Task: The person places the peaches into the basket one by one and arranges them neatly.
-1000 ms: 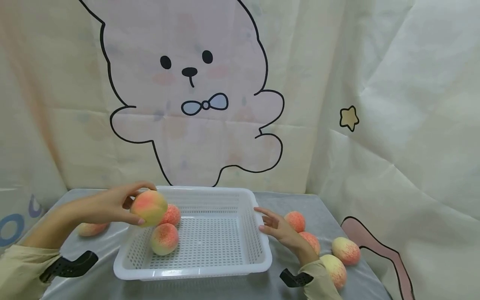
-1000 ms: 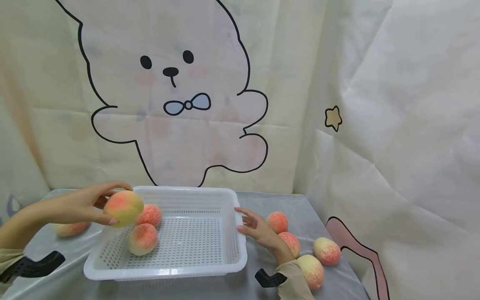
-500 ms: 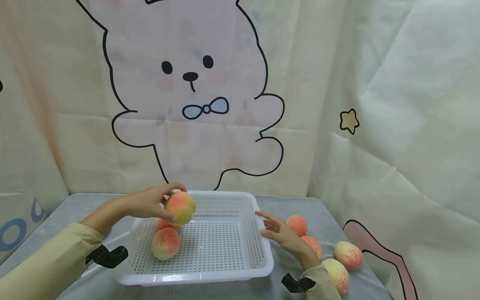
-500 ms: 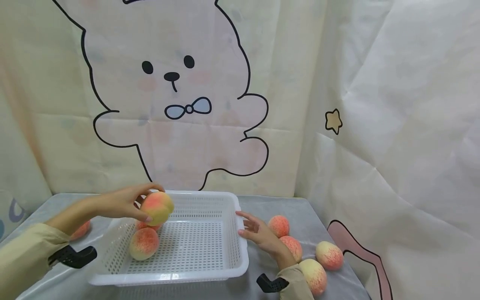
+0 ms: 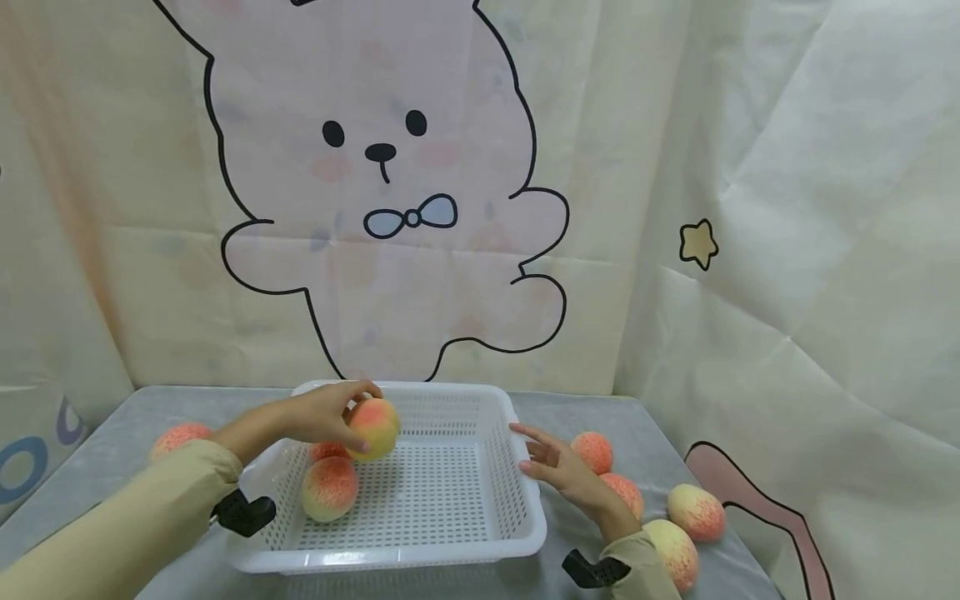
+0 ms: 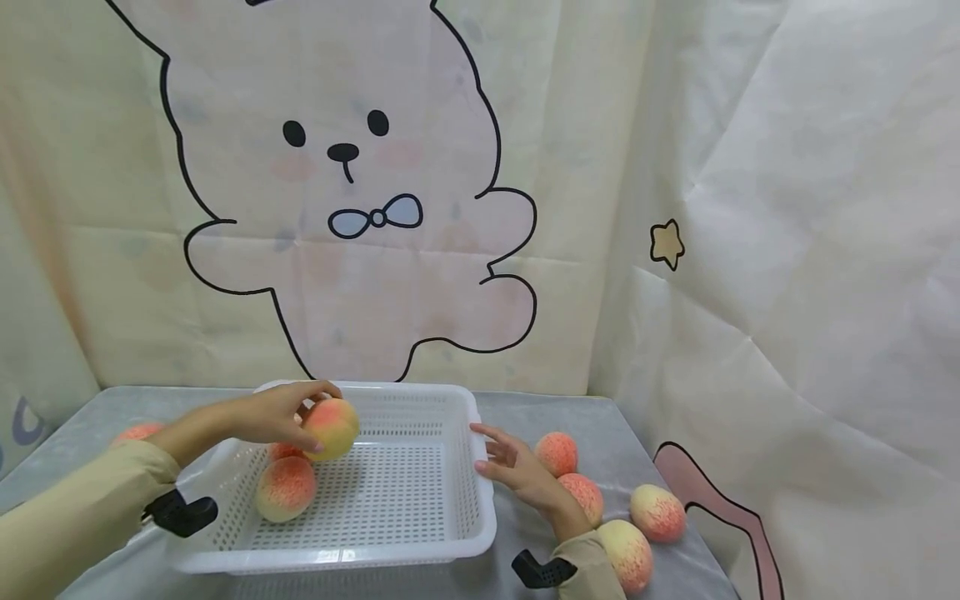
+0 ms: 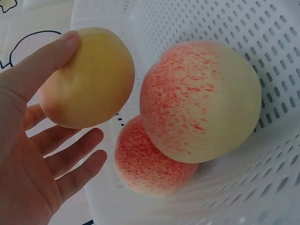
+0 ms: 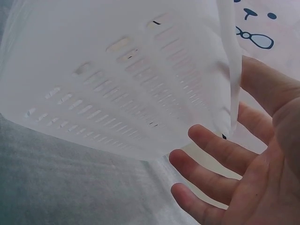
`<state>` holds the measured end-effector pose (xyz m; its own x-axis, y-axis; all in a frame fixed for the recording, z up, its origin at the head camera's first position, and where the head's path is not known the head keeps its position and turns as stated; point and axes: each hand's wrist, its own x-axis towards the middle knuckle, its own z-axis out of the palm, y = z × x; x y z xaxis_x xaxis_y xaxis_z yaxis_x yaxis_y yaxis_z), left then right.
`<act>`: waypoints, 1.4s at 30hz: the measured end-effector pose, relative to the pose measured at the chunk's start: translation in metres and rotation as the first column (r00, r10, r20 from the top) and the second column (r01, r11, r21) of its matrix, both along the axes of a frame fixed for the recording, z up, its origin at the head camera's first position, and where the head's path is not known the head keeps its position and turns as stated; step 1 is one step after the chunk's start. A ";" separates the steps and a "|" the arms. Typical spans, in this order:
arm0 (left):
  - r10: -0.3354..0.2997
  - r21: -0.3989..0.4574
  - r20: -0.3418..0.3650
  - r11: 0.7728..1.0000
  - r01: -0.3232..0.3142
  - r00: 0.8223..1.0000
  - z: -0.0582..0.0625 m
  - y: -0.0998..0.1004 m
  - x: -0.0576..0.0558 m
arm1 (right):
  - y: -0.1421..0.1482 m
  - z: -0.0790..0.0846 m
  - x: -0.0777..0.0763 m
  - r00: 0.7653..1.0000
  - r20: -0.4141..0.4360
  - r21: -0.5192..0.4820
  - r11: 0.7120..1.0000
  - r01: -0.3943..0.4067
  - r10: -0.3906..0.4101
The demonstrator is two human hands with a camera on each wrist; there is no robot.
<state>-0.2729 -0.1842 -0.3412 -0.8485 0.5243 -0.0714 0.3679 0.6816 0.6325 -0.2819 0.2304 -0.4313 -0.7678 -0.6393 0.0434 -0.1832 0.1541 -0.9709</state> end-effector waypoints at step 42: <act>0.003 -0.267 -0.025 0.964 -0.009 1.000 -0.031 0.009 -0.004 | -0.001 0.002 0.000 0.999 0.001 0.035 0.999 0.036 -0.036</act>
